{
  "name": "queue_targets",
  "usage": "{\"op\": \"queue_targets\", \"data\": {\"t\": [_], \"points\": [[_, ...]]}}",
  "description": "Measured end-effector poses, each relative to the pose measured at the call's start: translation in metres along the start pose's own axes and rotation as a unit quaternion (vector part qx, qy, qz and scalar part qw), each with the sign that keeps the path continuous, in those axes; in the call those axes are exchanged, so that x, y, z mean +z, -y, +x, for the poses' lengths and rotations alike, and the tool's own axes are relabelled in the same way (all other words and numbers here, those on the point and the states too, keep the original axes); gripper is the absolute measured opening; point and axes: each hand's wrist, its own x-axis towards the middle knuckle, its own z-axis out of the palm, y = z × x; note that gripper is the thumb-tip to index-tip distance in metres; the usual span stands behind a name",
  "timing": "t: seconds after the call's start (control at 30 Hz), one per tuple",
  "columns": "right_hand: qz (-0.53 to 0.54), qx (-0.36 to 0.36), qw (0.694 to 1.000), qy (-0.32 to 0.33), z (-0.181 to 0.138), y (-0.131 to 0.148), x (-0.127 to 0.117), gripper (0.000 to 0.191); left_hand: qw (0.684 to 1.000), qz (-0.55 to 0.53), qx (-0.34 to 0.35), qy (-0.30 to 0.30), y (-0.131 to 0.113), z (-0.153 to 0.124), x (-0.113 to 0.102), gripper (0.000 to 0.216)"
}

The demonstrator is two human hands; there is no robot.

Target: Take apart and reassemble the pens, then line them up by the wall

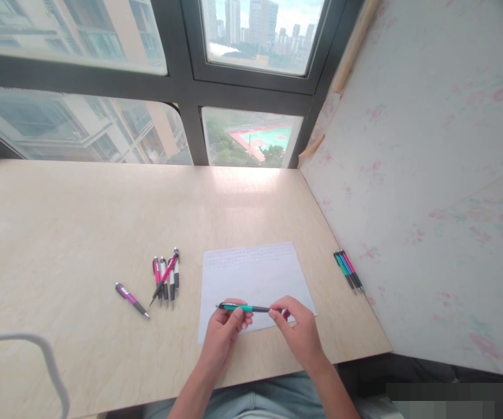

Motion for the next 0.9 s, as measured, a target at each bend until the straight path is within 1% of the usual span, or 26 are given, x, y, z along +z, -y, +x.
{"op": "queue_targets", "data": {"t": [0.2,0.3,0.4,0.53,0.7,0.9], "points": [[-0.033,-0.017,0.999,0.016,-0.001,-0.003,0.0,0.022,1.0,0.006,0.001,-0.015,-0.005,-0.002,0.006,0.028],[-0.063,-0.032,0.996,0.046,0.0,0.002,-0.005,0.02,1.0,0.021,0.007,-0.015,-0.006,-0.002,0.008,0.027],[-0.106,-0.055,0.989,0.083,0.002,0.01,-0.011,0.014,0.999,0.044,0.01,-0.008,-0.004,-0.001,0.006,0.027],[-0.133,-0.083,0.984,0.09,0.0,0.014,-0.01,0.014,0.998,0.066,0.006,-0.005,0.001,0.001,0.0,0.03],[-0.111,-0.043,0.988,0.096,-0.009,0.007,-0.001,0.012,0.996,0.083,0.01,0.017,0.003,0.002,-0.002,0.028],[-0.047,-0.005,0.99,0.131,-0.01,0.012,-0.005,0.017,0.993,0.108,0.018,0.046,0.002,0.001,-0.001,0.026]]}}
